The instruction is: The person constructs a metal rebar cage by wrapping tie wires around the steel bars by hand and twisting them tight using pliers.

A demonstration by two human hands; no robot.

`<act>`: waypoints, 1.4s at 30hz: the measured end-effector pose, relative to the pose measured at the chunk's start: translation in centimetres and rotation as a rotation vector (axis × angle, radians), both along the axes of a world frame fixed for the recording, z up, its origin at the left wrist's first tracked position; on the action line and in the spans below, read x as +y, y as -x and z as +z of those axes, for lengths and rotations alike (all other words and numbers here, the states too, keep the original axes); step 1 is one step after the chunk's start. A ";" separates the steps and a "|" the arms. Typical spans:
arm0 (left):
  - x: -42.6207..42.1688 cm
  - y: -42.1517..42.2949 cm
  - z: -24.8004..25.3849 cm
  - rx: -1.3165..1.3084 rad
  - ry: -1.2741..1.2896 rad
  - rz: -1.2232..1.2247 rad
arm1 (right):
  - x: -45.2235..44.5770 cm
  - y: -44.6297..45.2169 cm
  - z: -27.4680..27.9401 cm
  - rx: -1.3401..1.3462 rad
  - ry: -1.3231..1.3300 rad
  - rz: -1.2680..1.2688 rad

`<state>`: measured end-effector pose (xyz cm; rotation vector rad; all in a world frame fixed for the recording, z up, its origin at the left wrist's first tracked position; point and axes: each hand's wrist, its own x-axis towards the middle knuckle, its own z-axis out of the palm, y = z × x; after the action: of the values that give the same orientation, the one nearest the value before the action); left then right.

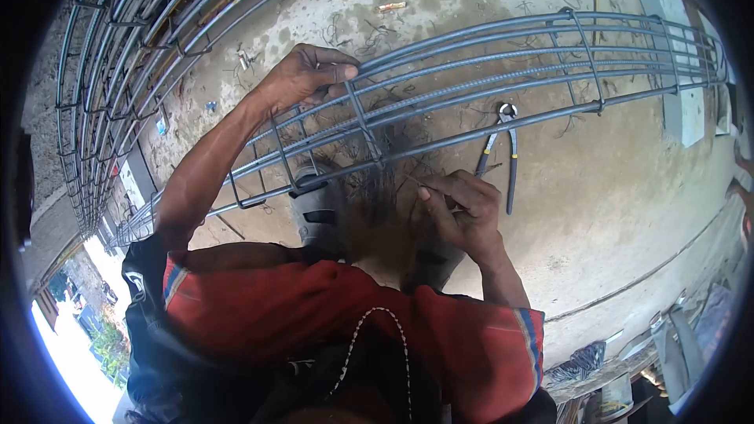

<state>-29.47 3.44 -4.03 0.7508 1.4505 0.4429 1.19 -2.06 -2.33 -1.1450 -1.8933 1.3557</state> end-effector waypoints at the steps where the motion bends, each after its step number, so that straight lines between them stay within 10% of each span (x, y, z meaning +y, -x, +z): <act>1: -0.1 -0.1 -0.1 0.019 -0.030 -0.016 | 0.3 0.0 0.5 -0.035 0.001 0.013; 10: -0.6 0.5 -2.4 0.042 -0.264 -0.135 | 10.9 2.5 9.3 -0.623 -0.428 0.372; 16: 0.1 2.3 -2.0 -0.362 0.121 0.138 | 14.6 8.2 10.2 -0.844 -0.491 0.464; 28: 0.2 2.9 -1.5 -0.360 -0.078 0.094 | 17.7 17.0 8.5 -0.846 -1.052 0.794; 42: 0.4 3.3 -1.1 -0.220 -0.038 -0.055 | 24.7 22.2 5.3 -0.881 -0.413 1.268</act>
<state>-32.82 3.85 -5.09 0.7461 1.2160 0.4963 -21.01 22.68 2.95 -0.1787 -3.6515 0.8078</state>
